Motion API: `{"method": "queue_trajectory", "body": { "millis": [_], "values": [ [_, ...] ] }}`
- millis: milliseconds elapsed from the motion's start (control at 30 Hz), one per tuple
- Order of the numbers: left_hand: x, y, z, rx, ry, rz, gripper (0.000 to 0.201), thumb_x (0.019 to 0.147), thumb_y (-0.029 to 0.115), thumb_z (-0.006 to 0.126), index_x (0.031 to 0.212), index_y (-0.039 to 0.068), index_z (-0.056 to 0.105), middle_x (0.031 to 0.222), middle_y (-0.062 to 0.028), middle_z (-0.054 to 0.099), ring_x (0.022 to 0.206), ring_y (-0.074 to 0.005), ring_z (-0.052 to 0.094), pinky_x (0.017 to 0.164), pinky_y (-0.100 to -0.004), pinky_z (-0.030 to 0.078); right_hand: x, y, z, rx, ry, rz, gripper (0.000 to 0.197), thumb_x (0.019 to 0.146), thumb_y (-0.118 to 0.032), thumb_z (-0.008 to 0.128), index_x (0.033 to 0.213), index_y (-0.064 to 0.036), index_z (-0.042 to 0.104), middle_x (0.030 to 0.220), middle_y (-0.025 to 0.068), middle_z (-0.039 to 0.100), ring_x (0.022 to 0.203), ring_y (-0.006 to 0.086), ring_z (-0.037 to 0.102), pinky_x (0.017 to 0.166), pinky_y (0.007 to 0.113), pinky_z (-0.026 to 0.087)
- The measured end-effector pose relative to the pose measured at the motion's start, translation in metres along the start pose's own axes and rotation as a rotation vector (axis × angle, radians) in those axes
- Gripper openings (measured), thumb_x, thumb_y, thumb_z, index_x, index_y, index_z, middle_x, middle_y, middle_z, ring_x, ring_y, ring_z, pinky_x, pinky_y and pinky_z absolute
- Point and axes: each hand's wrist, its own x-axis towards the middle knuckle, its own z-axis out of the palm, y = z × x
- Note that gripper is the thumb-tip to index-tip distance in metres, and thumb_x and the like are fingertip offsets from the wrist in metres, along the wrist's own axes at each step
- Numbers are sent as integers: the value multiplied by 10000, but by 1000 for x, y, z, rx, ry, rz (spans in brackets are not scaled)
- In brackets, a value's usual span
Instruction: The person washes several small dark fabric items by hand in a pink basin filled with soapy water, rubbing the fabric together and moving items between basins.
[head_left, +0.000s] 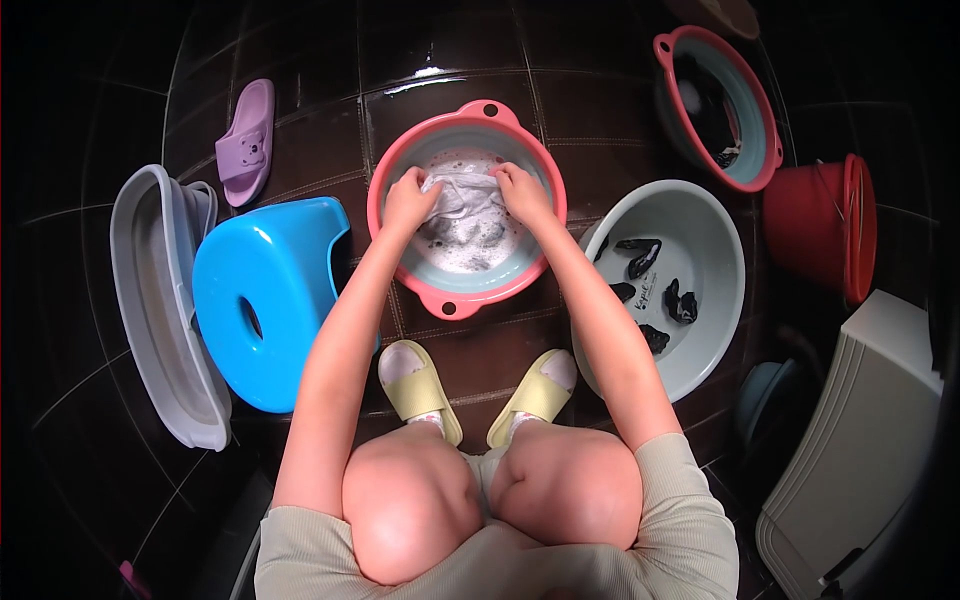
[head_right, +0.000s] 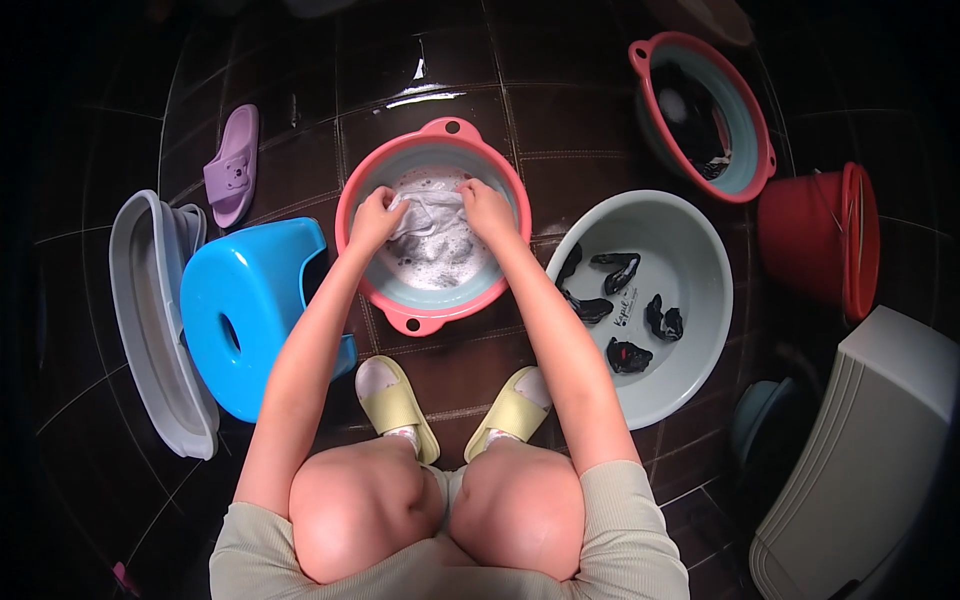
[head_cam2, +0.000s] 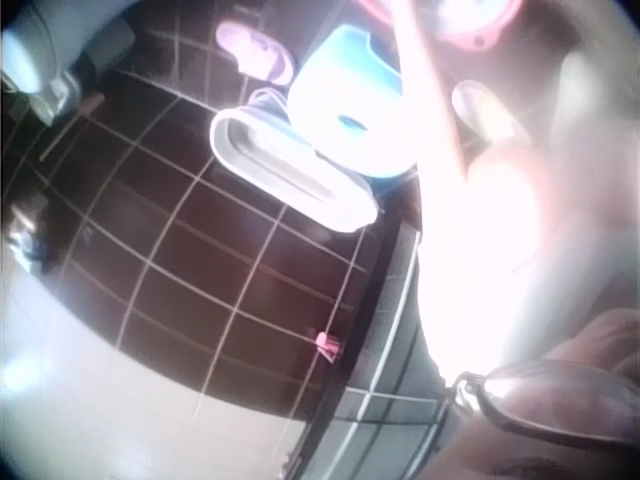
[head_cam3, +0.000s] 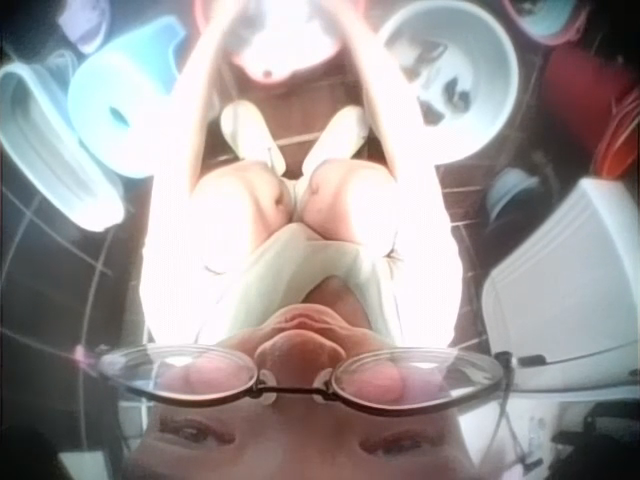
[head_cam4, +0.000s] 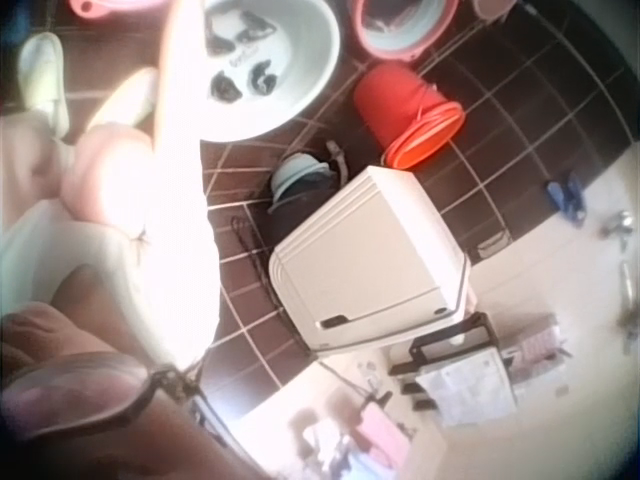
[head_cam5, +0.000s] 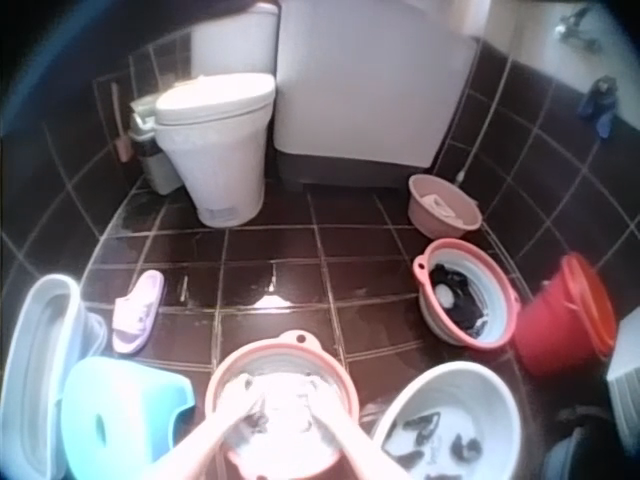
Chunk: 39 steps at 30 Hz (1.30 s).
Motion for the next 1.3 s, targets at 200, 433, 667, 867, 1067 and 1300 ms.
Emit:
{"method": "queue_trajectory", "body": {
  "millis": [200,433,667,867,1067,1300],
  "values": [
    [-4,5,11,229,5,101,197,697,208,624,772,29,591,775,-175,607,752,-335,582,668,-419,462,-16,-3,10,-457,54,-72,191,740,-180,555,895,-88,617,951,123,567,899,279,550,736,399,447],
    [5,20,13,-223,-264,-157,262,729,270,655,638,47,553,619,-76,554,594,-158,570,550,-298,441,-5,1,13,-144,157,67,157,751,-108,532,882,-75,611,722,83,592,681,235,579,606,320,450],
    [-9,62,20,-1382,-184,-468,266,826,257,553,828,-7,587,749,-58,590,661,-113,550,593,-243,429,-29,-63,23,747,68,-78,210,817,-186,549,733,6,558,653,20,563,562,83,479,515,224,364],
    [-21,108,17,-1078,-79,-402,256,865,223,460,791,15,591,761,-51,585,654,-116,529,571,-254,410,-27,-82,6,475,427,-14,295,839,-213,511,656,18,494,549,158,493,487,204,446,513,336,368],
    [-26,95,21,-1119,-220,-484,261,850,252,486,826,17,598,715,-41,577,601,-105,516,499,-244,384,-10,-66,2,418,370,85,379,860,-266,471,613,21,495,504,135,465,459,205,432,495,355,351],
    [-12,37,0,-392,-5,-257,281,829,297,501,778,25,550,713,-89,573,634,-209,545,583,-325,406,-2,0,11,393,73,242,281,864,-252,483,877,22,541,747,61,576,683,131,526,638,281,419]
  ]
}}
